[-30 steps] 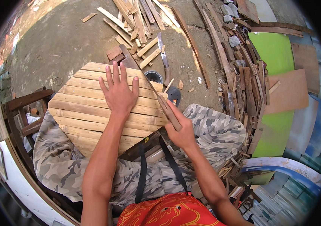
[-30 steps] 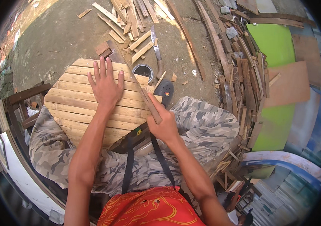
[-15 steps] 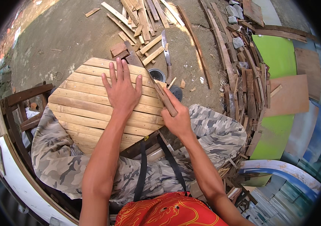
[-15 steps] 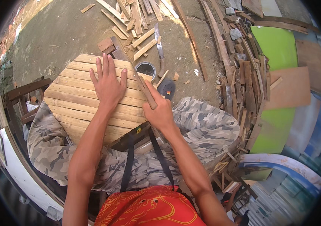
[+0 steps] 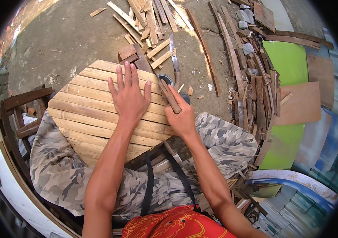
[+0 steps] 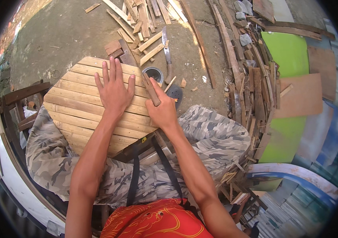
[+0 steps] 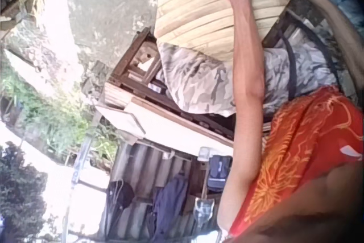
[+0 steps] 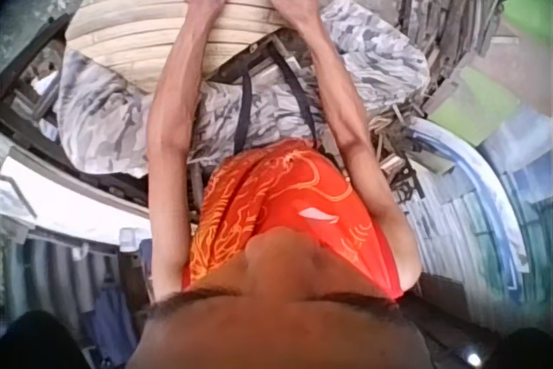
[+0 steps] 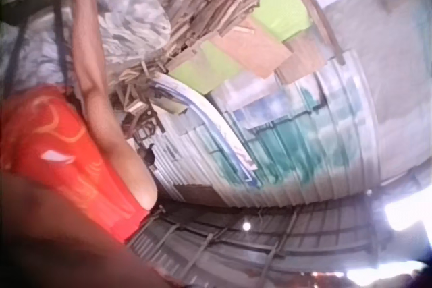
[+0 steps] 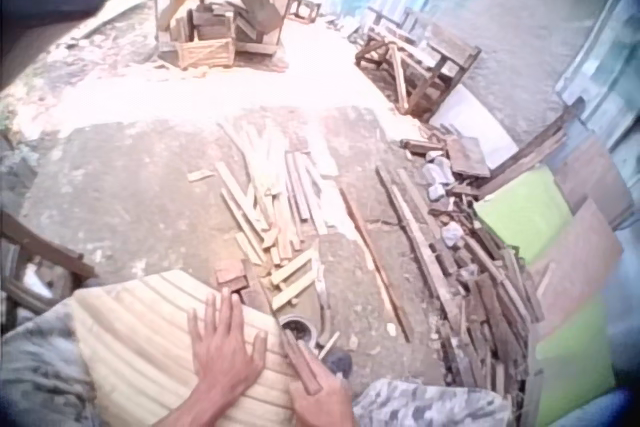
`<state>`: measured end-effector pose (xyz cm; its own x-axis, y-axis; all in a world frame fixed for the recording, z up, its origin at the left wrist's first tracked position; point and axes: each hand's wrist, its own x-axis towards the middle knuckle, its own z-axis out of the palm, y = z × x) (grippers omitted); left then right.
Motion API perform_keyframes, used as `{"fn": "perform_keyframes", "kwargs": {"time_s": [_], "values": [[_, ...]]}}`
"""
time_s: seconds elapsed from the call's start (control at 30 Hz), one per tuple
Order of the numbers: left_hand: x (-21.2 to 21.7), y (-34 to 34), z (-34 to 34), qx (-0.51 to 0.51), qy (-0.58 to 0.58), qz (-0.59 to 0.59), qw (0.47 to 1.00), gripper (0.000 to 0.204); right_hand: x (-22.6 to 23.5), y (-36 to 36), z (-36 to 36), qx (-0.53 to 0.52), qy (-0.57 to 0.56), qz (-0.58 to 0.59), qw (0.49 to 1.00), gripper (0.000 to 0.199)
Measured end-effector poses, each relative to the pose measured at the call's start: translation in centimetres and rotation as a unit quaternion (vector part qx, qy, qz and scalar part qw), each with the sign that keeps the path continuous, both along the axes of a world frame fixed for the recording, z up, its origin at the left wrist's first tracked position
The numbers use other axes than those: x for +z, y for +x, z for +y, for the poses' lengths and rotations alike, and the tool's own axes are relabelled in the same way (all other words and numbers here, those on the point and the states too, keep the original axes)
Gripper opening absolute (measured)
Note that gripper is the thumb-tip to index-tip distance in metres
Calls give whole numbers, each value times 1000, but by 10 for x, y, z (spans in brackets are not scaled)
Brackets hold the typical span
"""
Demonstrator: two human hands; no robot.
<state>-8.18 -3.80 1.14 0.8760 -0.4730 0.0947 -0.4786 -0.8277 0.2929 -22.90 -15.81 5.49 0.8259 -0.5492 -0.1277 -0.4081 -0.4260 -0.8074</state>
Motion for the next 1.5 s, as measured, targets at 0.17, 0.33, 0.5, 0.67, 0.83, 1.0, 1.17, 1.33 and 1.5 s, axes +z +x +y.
{"fn": "perform_keyframes", "kwargs": {"time_s": [0.17, 0.33, 0.5, 0.67, 0.83, 1.0, 1.17, 1.33, 1.5], "values": [[-4, -2, -1, 11, 0, -4, 1000, 74, 129, -155, 31, 1, -20, 90, 996, 63], [-5, -3, -3, 7, 15, 1, 1000, 74, 107, -106, 14, 54, -62, -5, 997, 62], [1, -1, 1, 8, 8, -12, 1000, 72, -10, 6, -10, 55, -36, -43, 997, 61], [0, 0, 2, 8, -5, -4, 1000, 72, 93, -128, 20, -27, 57, 121, 991, 65], [-1, -2, -2, 4, 16, 11, 1000, 73, 154, -133, 28, 41, -46, 59, 996, 65], [3, 1, -4, 4, 15, -3, 1000, 73, 20, 15, -7, 5, 54, -20, 998, 63], [2, 0, -1, 4, 0, 16, 1000, 72, 62, -97, 6, -23, 91, 105, 990, 65], [-3, -2, -1, 5, 26, 17, 1000, 73, 181, -166, 28, 5, 30, 162, 986, 64], [-4, 1, -3, 0, 22, -8, 1000, 72, 106, 16, -3, -6, 71, 168, 983, 59]]}}
